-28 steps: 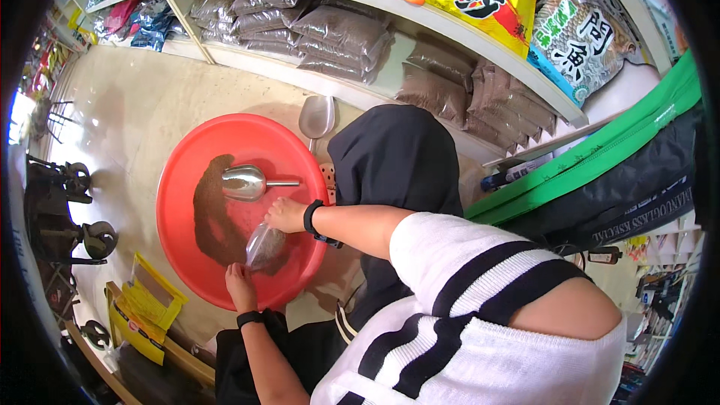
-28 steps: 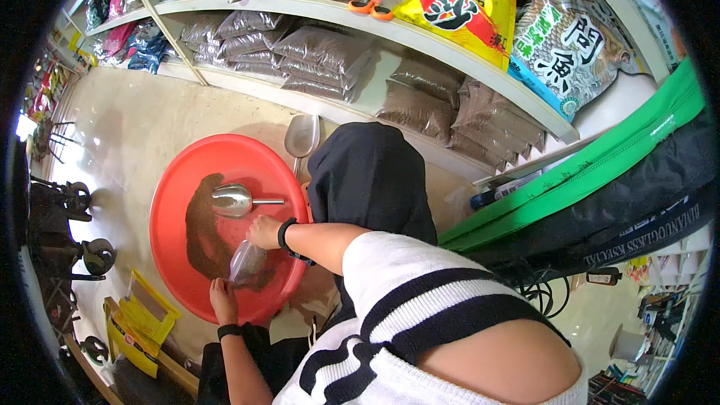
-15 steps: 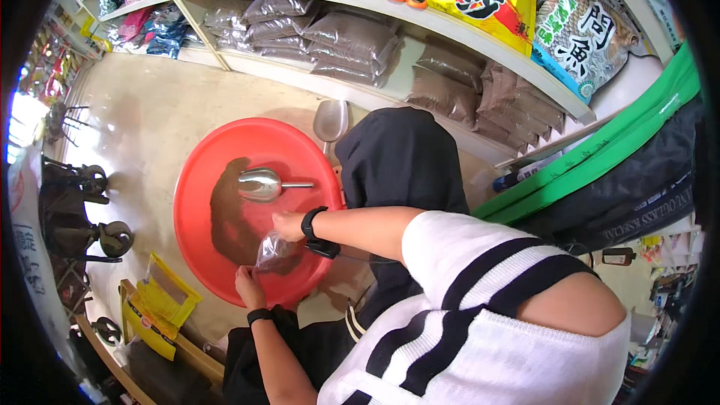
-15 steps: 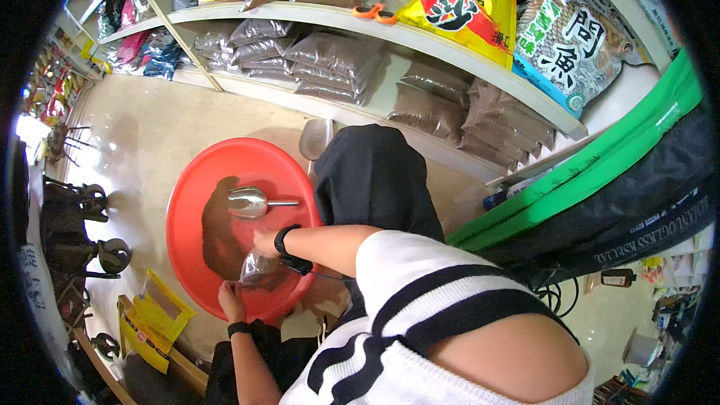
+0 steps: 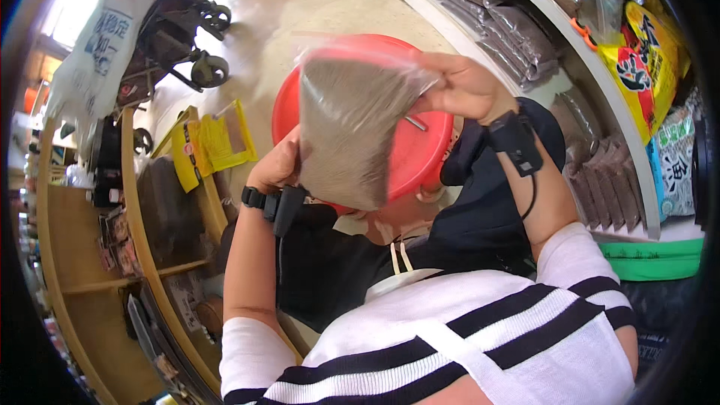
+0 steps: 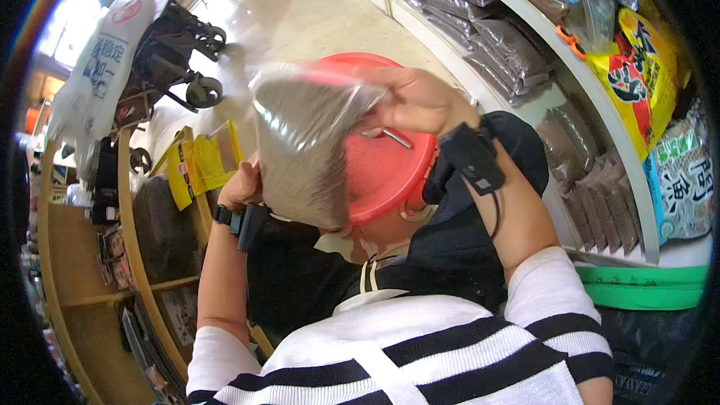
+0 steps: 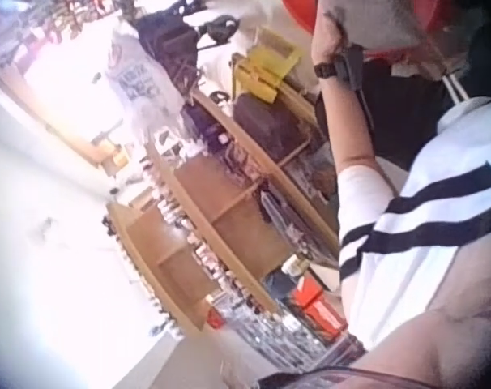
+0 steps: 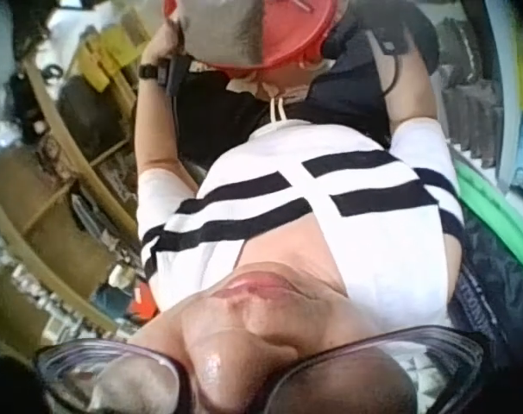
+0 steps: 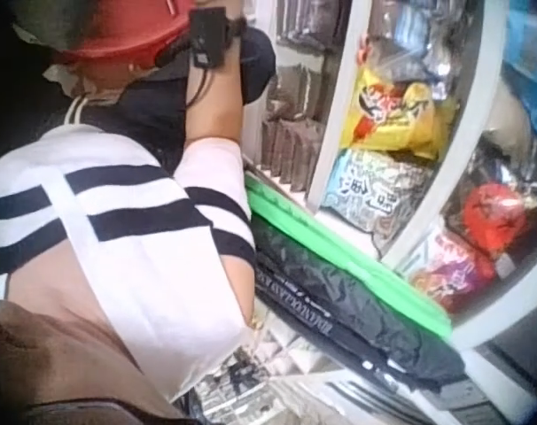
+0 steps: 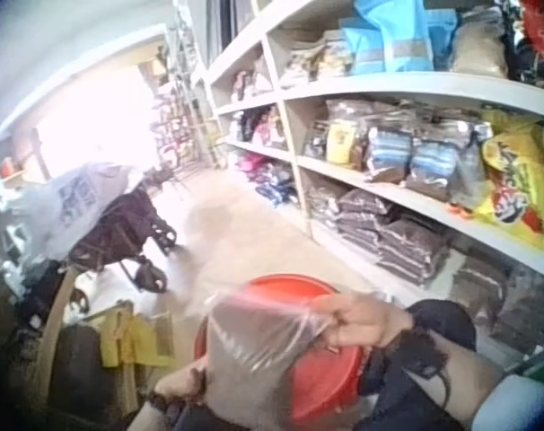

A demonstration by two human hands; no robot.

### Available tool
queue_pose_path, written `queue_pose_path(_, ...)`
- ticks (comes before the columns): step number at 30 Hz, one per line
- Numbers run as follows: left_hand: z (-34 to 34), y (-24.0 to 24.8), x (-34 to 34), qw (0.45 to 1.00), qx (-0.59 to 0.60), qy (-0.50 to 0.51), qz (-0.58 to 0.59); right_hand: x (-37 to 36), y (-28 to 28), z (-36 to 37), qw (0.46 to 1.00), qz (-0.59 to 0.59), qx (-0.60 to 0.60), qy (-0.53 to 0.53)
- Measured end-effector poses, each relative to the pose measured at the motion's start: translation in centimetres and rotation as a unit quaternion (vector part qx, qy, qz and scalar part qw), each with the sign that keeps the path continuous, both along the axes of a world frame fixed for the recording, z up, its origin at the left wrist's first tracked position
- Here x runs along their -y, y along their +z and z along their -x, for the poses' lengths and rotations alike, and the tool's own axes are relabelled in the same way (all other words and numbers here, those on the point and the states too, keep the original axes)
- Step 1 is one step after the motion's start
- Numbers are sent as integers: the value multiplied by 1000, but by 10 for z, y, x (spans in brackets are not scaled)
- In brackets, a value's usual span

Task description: The person fills plastic bags with brown granules from a red basin using a metal scoop, seals them, and places them on a shelf. After filling several bags, they pour the remaining granules from the basin into a final bag.

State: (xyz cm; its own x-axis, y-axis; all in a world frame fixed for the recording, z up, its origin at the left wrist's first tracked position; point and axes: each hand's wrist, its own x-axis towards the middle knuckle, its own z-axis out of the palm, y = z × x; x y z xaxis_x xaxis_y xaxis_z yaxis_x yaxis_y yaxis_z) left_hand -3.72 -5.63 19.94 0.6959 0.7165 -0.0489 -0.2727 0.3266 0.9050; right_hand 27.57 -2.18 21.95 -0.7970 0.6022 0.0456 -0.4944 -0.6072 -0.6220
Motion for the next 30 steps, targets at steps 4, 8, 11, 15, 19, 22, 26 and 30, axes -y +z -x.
queue_pose_path(4, -44, 30, 27, 997, -12, 40, 69, 20, 22, 2, 986, 86, 11, -141)
queue_pose_path(8, -69, 27, 37, 993, 18, 42, 112, 67, 8, 9, 952, 59, 194, -228)
queue_pose_path(11, -77, 22, 38, 995, -27, 39, 92, 86, -3, 18, 967, -17, 170, -188)
queue_pose_path(15, -80, 26, 41, 994, -73, 41, 67, 94, -6, 19, 968, -15, 168, -185)
queue_pose_path(19, -82, 36, 39, 994, -21, 38, 96, 93, -6, 16, 975, 67, 120, -177)
queue_pose_path(22, -79, 39, 38, 995, 60, 64, 45, 83, -1, 6, 962, 184, 52, -195)
queue_pose_path(26, -67, 39, 27, 991, 120, 57, 26, 61, 17, -29, 943, 173, -76, -274)
queue_pose_path(30, -67, 28, 23, 989, 112, 95, 25, 40, 34, -83, 896, 148, -107, -405)
